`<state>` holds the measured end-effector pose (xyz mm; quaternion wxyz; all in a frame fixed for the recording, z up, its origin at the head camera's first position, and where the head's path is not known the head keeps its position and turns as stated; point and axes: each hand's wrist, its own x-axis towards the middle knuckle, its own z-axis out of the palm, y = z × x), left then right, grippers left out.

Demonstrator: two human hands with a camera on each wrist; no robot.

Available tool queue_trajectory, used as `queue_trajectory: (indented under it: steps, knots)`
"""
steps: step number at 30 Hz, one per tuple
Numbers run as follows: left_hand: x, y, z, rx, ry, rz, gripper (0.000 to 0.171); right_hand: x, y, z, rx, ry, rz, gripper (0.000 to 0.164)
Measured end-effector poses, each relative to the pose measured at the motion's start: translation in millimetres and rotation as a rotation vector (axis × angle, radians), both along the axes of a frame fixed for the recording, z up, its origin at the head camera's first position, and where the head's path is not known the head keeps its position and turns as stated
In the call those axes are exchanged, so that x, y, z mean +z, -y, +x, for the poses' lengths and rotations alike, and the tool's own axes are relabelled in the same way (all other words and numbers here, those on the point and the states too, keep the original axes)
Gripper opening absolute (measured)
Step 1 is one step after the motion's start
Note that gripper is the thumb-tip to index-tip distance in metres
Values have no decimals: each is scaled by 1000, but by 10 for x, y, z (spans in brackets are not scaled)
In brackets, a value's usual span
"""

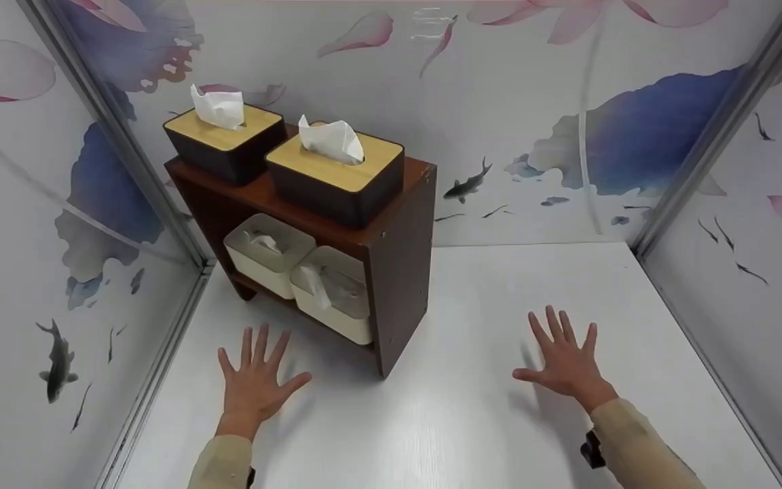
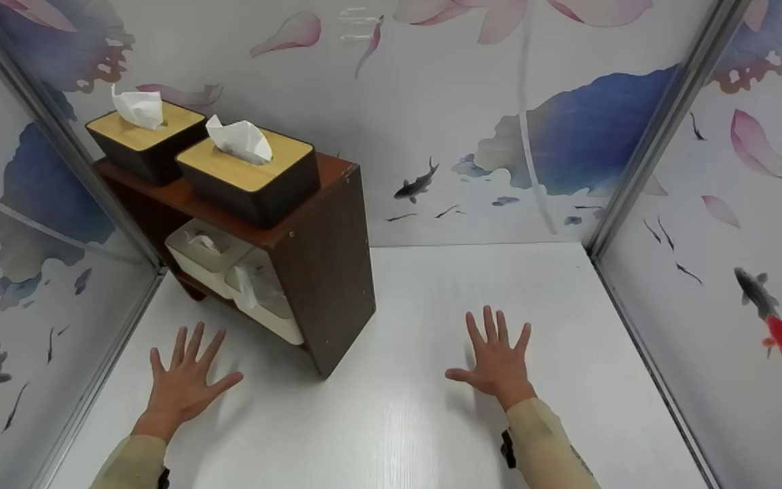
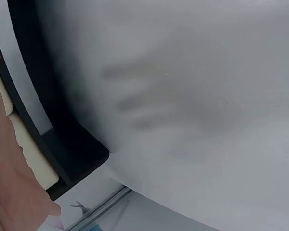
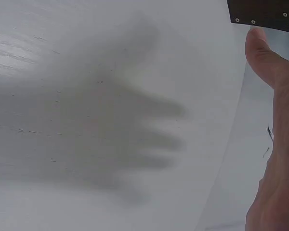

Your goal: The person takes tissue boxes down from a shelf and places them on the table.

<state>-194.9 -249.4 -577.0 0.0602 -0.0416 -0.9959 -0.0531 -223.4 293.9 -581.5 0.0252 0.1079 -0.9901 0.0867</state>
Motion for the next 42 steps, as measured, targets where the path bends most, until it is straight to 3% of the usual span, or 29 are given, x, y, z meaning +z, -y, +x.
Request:
queue_trajectory:
  steps: [5,10,17,27,35,38,42]
  knots:
    - [49,-7,16,2,15,8,90,98,83,-33,47,-49,-25,106]
    - [140,-15,45,-15,25,35,85,317,232,-106,115,-85,-46,101]
    - [263,-42,72,-34,2,107,72,729,544,-217,261,-32,-96,91]
    - [377,-100,115,-12,-5,189,64,1423,1140,-330,374,-92,-123,89]
    - [377,-128,124,-35,-70,216,57,1863,1658,-345,398,-298,-143,96]
    - [365,-132,122,-28,-82,219,56,1951,1820,-341,403,-381,-153,100]
    - [355,-134,126,-6,-62,218,56,2001,1978,-362,445,-531,-186,92]
